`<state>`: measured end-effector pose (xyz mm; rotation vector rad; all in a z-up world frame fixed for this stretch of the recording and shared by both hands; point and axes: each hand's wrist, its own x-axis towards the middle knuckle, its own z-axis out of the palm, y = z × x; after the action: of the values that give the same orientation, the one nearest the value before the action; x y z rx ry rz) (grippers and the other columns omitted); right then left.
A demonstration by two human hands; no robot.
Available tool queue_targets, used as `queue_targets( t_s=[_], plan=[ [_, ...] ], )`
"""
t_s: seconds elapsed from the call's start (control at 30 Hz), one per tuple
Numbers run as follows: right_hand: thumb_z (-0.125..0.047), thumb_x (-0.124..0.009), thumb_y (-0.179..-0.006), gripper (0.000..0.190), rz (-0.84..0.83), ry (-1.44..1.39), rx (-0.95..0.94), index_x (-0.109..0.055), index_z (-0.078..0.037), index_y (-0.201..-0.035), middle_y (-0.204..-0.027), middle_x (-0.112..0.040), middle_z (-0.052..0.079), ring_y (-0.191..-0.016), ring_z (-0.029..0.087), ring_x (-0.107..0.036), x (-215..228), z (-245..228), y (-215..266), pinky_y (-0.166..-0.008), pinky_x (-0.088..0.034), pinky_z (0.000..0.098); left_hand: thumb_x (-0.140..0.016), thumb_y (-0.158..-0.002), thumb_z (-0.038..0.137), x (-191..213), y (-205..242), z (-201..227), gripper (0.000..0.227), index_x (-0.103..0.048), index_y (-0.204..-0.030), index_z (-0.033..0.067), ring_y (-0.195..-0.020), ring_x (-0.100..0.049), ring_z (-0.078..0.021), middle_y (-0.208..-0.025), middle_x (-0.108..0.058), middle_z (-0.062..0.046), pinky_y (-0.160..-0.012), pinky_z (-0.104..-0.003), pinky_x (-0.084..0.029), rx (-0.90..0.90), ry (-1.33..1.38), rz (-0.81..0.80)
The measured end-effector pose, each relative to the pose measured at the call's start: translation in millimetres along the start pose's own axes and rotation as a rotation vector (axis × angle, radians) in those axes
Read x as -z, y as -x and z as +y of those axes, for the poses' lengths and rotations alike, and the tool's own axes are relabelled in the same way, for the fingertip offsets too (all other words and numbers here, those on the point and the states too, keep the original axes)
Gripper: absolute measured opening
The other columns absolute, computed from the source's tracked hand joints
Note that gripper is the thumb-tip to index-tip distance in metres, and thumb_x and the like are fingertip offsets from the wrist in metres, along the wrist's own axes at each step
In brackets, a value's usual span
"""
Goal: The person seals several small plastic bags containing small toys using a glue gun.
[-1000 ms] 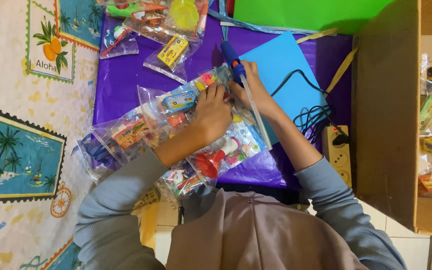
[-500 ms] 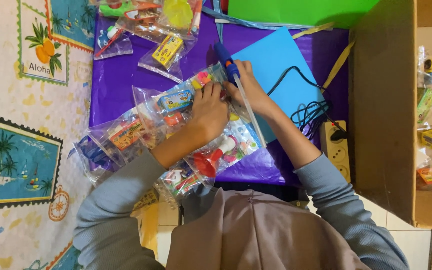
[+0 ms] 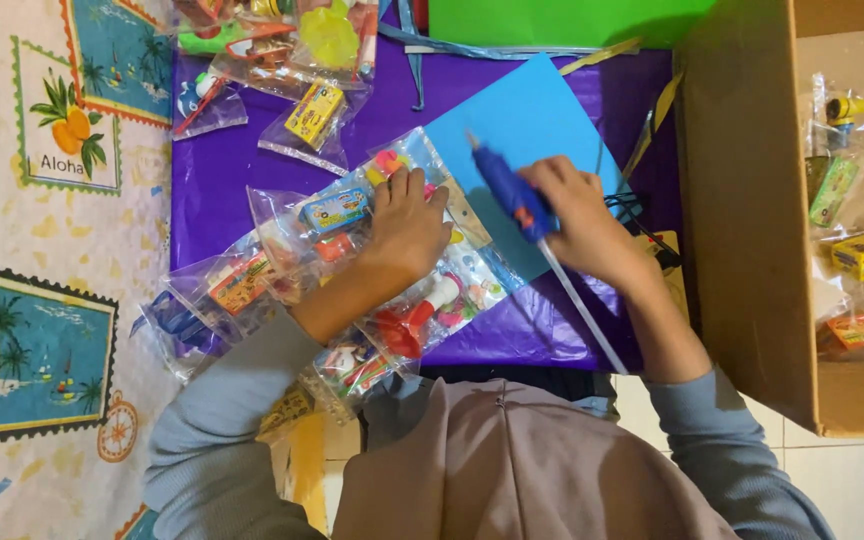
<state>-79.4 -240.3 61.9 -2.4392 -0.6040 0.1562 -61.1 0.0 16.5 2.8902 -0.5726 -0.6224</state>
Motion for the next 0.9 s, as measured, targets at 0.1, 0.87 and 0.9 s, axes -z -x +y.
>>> queue_targets(
  t_s=[0.1, 0.87, 0.9],
  plan=[
    [0.014, -0.067, -0.064, 0.073, -0.105, 0.083, -0.027, -0.055, -0.009, -0.132, -0.126, -0.053, 0.020, -0.103, 0.044, -0.063, 1.5, -7.0, 17.8, -0.106, -0.030, 0.0639, -0.058, -0.105, 0.024, 14.6, 9.0, 10.5, 0.043, -0.058, -0.145, 0.0102, -0.149, -0.024, -0.0436, -0.153, -0.038, -0.027, -0.116, -0.058, -0.015, 0.000, -0.004, 0.019],
    [0.012, -0.064, -0.079, 0.050, -0.041, 0.440, -0.234, -0.055, -0.015, -0.120, -0.126, -0.043, 0.013, -0.105, 0.040, -0.062, -28.2, 18.8, 67.3, -0.104, -0.033, 0.0647, -0.070, -0.097, 0.017, -4.1, -10.4, 7.5, 0.042, -0.066, -0.139, 0.0146, -0.150, -0.025, -0.0449, -0.148, -0.047, -0.027, -0.118, -0.065, -0.003, -0.092, -0.096, 0.047],
    [0.011, -0.066, -0.079, 0.051, -0.059, 0.439, -0.257, -0.055, -0.014, -0.122, -0.129, -0.042, 0.015, -0.108, 0.043, -0.061, -30.7, 23.3, 68.6, -0.105, -0.033, 0.0675, -0.072, -0.095, 0.016, -6.2, -12.2, 5.9, 0.041, -0.068, -0.136, 0.0136, -0.149, -0.026, -0.0455, -0.146, -0.049, -0.028, -0.118, -0.065, -0.004, -0.109, -0.082, 0.070]
  ],
)
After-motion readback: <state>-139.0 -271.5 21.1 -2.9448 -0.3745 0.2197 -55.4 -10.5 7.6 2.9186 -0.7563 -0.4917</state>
